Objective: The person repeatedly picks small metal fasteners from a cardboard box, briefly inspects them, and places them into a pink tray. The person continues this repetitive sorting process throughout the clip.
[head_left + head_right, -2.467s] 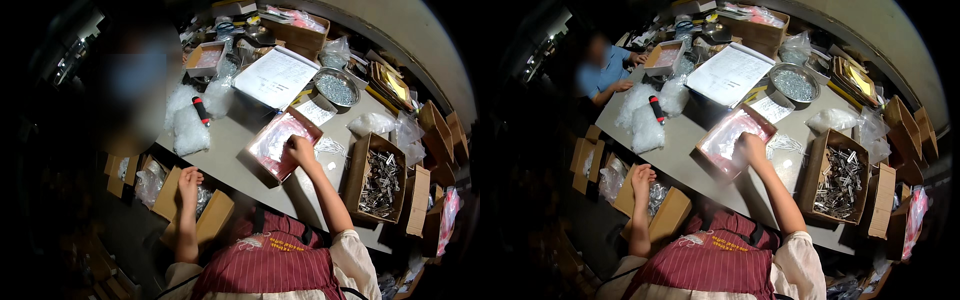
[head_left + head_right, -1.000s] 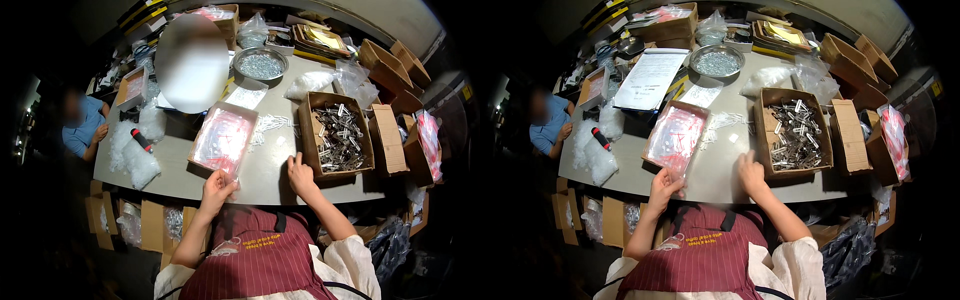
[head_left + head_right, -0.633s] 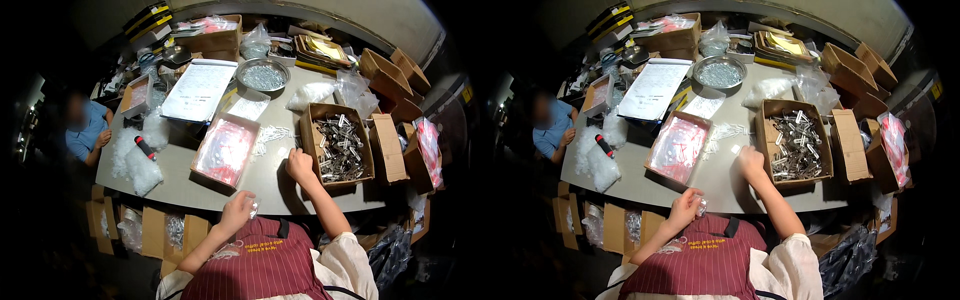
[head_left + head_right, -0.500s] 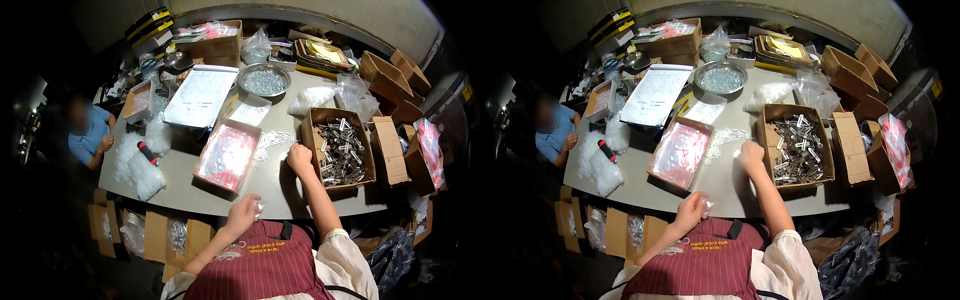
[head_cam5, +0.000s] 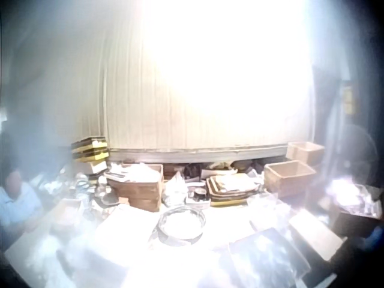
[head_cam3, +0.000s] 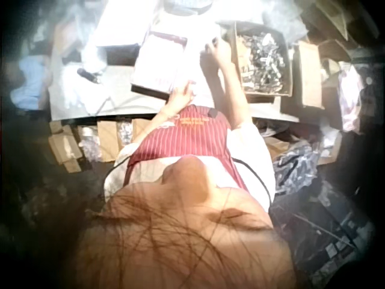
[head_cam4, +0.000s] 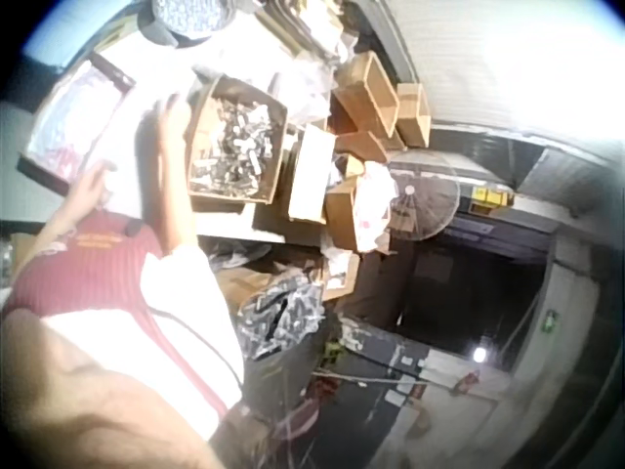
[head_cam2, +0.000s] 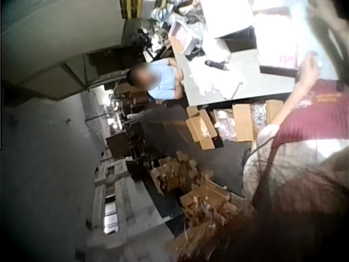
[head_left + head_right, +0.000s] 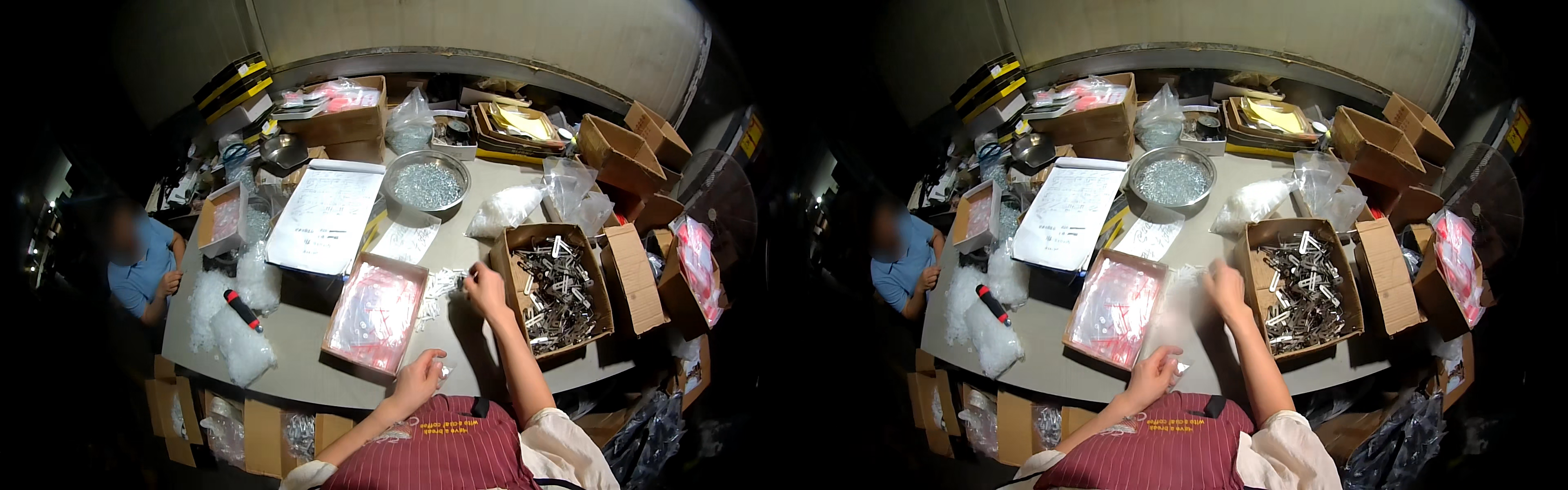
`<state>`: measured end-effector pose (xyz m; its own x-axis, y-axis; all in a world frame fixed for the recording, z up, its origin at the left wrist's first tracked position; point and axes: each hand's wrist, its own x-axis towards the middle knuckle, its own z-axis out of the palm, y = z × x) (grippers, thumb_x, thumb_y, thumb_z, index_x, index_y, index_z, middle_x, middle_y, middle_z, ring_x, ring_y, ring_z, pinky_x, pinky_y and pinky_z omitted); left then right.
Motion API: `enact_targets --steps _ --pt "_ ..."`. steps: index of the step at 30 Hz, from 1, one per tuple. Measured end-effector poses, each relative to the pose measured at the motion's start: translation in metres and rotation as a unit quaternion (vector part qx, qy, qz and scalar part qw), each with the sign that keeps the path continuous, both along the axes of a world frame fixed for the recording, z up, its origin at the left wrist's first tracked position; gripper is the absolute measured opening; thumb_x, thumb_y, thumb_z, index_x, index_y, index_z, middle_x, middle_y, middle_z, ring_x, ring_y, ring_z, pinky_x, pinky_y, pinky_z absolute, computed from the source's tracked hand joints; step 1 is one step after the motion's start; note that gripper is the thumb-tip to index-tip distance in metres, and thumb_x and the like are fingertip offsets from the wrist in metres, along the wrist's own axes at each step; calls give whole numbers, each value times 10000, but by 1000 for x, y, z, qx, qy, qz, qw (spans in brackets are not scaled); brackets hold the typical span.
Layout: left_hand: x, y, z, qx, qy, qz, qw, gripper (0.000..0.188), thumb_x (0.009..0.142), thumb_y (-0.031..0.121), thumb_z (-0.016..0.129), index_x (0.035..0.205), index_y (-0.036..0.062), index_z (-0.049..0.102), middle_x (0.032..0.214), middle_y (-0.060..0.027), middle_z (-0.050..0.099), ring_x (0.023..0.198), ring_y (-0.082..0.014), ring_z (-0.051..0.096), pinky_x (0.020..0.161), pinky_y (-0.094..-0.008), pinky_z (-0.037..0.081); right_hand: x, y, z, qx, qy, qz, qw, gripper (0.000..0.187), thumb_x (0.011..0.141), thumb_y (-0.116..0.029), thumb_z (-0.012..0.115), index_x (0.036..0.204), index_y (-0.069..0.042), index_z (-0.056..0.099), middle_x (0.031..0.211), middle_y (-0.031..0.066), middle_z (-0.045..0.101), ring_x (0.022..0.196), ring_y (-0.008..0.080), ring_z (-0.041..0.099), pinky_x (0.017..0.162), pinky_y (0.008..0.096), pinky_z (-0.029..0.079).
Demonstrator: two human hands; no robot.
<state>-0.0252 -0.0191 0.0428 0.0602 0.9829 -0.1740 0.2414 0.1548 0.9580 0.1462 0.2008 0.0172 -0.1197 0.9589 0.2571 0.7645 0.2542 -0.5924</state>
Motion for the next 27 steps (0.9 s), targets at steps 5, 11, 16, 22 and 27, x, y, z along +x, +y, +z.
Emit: enact_targets --steps 5,11,16,22,27 --pt "-5 9 -12 49 63 -42 996 292 1042 132 550 1318 39 555 756 -72 685 606 -139 657 562 -300 511 -2 1 61 -48 19 -58 997 228 921 -166 592 1046 24 605 996 310 686 939 490 656 831 530 527" --pt "-4 15 -23 30 3 -11 999 352 1027 159 557 1360 62 498 757 -100 675 655 -274 677 624 -404 508 5 -22 -44 14 -119 28 992 291 902 -117 625 1104 74 539 1527 375 356 1417 548 331 1202 536 304" --pt "-7 17 -22 39 -63 -14 997 359 1044 133 527 1385 42 462 799 -74 708 660 -178 686 632 -332 525 14 -48 -79 -44 115 51 991 142 917 -116 618 968 3 560 1598 297 339 1472 477 319 1176 483 312" --pt "-9 17 -18 40 -48 -7 998 311 1055 140 509 1350 42 483 809 -68 718 651 -177 693 641 -318 538 16 -58 -47 20 86 44 995 138 926 -100 620 1000 -4 556 1614 297 320 1466 448 357 1150 455 351" --pt "-10 18 -17 63 -9 -40 997 197 1051 107 530 1217 18 585 830 -102 711 681 -144 691 605 -292 537 14 -60 -74 21 94 50 994 147 912 -123 666 975 -16 588 1505 291 472 1224 402 588 993 402 481"
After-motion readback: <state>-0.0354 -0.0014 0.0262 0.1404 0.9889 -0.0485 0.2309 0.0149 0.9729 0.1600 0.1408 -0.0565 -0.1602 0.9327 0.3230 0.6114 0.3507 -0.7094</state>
